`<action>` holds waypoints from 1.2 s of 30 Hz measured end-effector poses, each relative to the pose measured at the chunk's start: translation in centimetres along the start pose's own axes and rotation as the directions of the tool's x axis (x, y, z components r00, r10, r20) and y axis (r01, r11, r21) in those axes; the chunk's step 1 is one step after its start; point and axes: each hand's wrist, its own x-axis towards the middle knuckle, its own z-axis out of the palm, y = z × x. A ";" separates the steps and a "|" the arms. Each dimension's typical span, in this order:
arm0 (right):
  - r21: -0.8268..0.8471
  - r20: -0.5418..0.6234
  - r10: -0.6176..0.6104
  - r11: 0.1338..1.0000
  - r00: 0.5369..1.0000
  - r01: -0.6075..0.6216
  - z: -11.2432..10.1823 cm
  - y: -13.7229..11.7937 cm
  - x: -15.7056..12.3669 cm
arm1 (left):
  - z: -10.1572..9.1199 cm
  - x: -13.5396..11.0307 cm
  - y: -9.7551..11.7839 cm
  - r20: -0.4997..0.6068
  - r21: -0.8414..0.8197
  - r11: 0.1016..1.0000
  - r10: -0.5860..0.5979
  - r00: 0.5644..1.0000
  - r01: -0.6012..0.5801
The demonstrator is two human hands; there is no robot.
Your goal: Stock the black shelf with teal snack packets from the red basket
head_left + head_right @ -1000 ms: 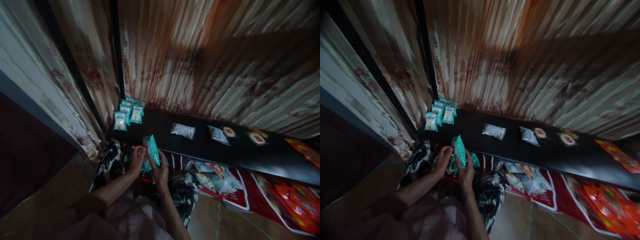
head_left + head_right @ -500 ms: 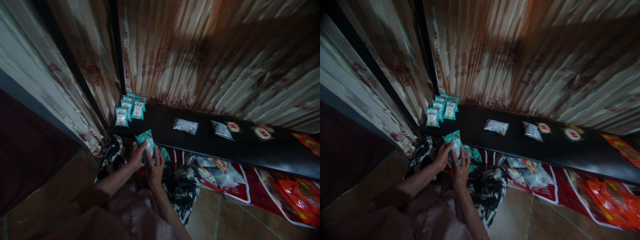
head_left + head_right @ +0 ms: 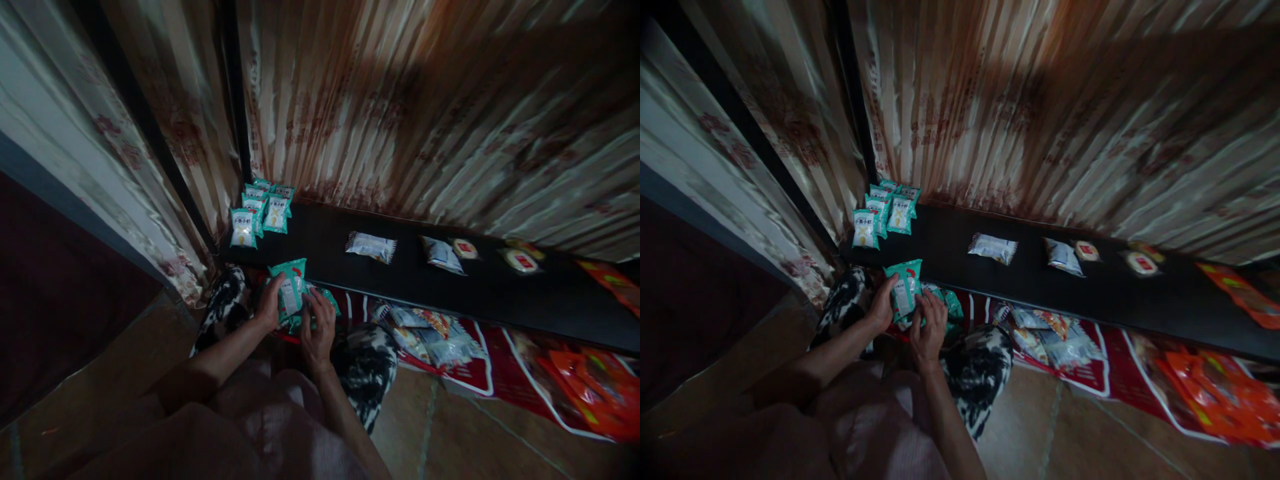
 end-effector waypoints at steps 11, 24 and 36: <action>0.371 0.406 0.509 0.667 0.759 -0.646 0.1 0.3 1.2 | -0.4 -0.2 0.3 0.003 -0.029 0.999 -0.046 0.999 0.046; 0.376 0.380 0.475 0.704 0.793 -0.602 1.1 1.7 -0.2 | -0.1 0.4 1.0 -0.043 -0.098 0.981 -0.169 0.985 0.165; -0.094 0.208 -0.034 0.994 0.977 0.055 1.7 0.2 -0.8 | -0.8 0.2 0.1 -0.072 0.080 0.997 0.019 0.997 -0.014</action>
